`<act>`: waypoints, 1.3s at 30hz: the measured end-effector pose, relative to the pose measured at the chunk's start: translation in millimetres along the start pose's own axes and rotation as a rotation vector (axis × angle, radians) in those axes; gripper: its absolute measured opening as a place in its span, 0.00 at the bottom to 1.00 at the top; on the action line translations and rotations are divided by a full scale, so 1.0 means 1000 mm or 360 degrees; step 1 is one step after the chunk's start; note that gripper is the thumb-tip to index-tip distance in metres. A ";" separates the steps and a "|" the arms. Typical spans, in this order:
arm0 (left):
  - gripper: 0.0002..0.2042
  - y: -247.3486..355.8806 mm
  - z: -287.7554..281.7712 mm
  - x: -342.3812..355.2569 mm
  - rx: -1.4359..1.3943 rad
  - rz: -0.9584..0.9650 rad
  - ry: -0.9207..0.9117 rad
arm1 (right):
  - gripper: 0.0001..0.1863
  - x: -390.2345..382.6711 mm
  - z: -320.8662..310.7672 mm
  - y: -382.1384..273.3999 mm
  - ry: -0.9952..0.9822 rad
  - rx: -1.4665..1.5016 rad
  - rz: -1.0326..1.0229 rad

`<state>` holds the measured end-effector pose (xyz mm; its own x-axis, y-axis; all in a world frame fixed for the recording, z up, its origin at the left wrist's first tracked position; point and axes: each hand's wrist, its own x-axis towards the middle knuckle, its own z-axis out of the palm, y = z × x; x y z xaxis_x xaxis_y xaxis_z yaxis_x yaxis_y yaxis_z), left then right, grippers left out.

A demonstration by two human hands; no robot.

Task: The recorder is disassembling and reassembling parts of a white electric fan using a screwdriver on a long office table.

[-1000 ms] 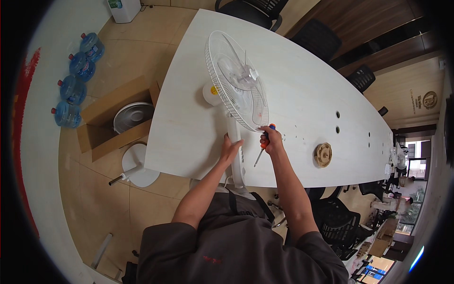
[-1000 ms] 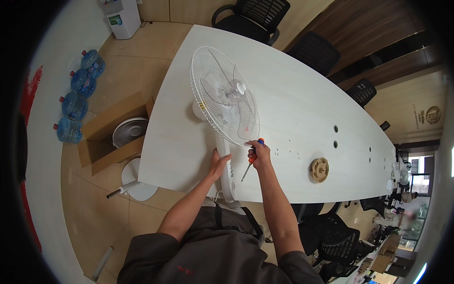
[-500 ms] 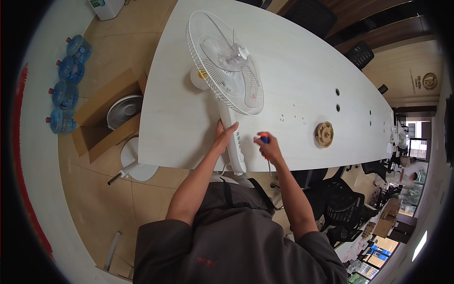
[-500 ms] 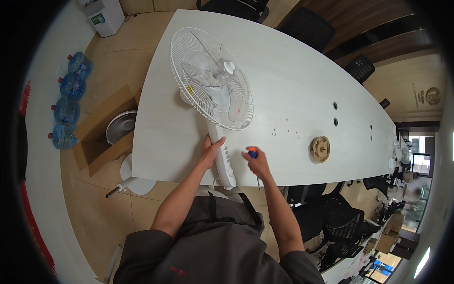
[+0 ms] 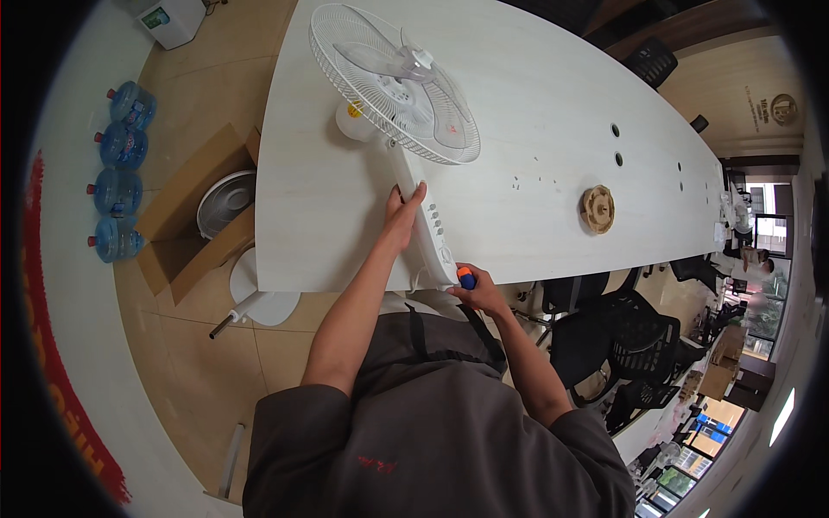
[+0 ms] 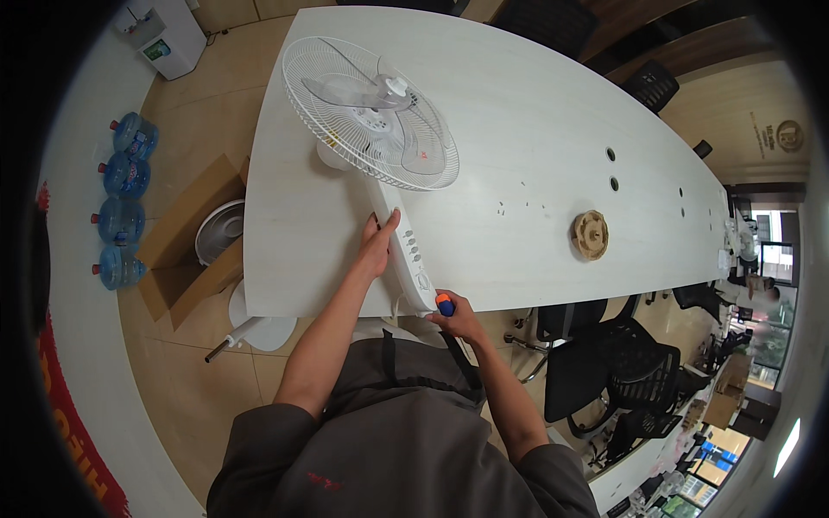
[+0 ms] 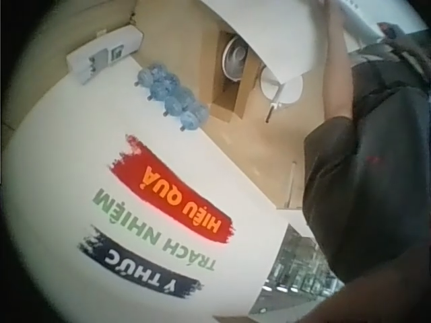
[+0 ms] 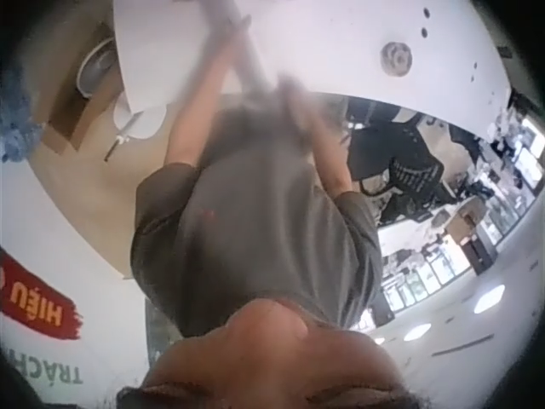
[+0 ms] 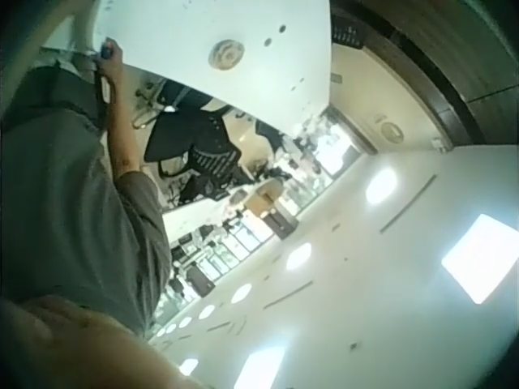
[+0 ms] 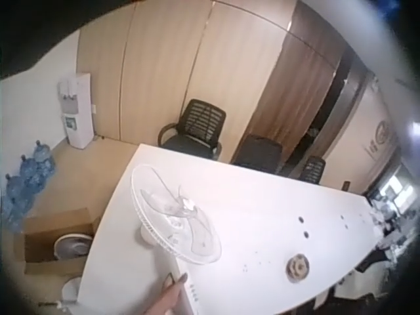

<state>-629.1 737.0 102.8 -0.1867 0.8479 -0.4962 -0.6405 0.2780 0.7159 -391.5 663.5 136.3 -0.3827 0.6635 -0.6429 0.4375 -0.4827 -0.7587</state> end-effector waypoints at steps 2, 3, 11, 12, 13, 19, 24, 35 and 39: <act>0.27 -0.001 -0.001 0.000 0.0017 -0.0007 0.0005 | 0.29 -0.001 0.003 0.001 0.0042 -0.0028 -0.0043; 0.29 -0.003 -0.003 0.000 0.0062 -0.0029 -0.0006 | 0.29 -0.003 0.005 0.002 0.0078 -0.0062 -0.0080; 0.35 -0.001 -0.005 -0.061 0.0220 0.0003 -0.0100 | 0.25 -0.026 0.008 -0.024 0.0024 0.0265 0.0078; 0.35 -0.008 -0.014 -0.075 0.0301 -0.0093 -0.0217 | 0.24 -0.026 0.010 -0.028 -0.0012 0.0284 0.0029; 0.34 -0.015 -0.022 -0.087 0.0385 -0.0192 -0.0333 | 0.24 -0.026 0.010 -0.033 -0.0005 0.0316 -0.0002; 0.29 -0.026 -0.041 -0.128 0.0481 -0.0039 -0.0647 | 0.23 -0.031 0.020 -0.044 -0.0081 0.0617 -0.0166; 0.28 -0.006 -0.035 -0.129 0.0486 -0.0035 -0.0499 | 0.23 -0.032 0.035 -0.041 -0.0089 0.0891 -0.0350; 0.29 0.021 -0.011 -0.138 0.0445 0.0032 -0.0266 | 0.29 -0.047 0.062 -0.049 -0.0075 0.1145 -0.0614; 0.31 0.023 -0.015 -0.137 0.0447 0.0023 -0.0236 | 0.30 -0.047 0.065 -0.049 -0.0050 0.1117 -0.0613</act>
<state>-629.2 620.8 180.3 -0.0704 0.9036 -0.4225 -0.4041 0.3614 0.8403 -448.5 618.9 196.8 -0.4302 0.8453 -0.3169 -0.3398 -0.4768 -0.8106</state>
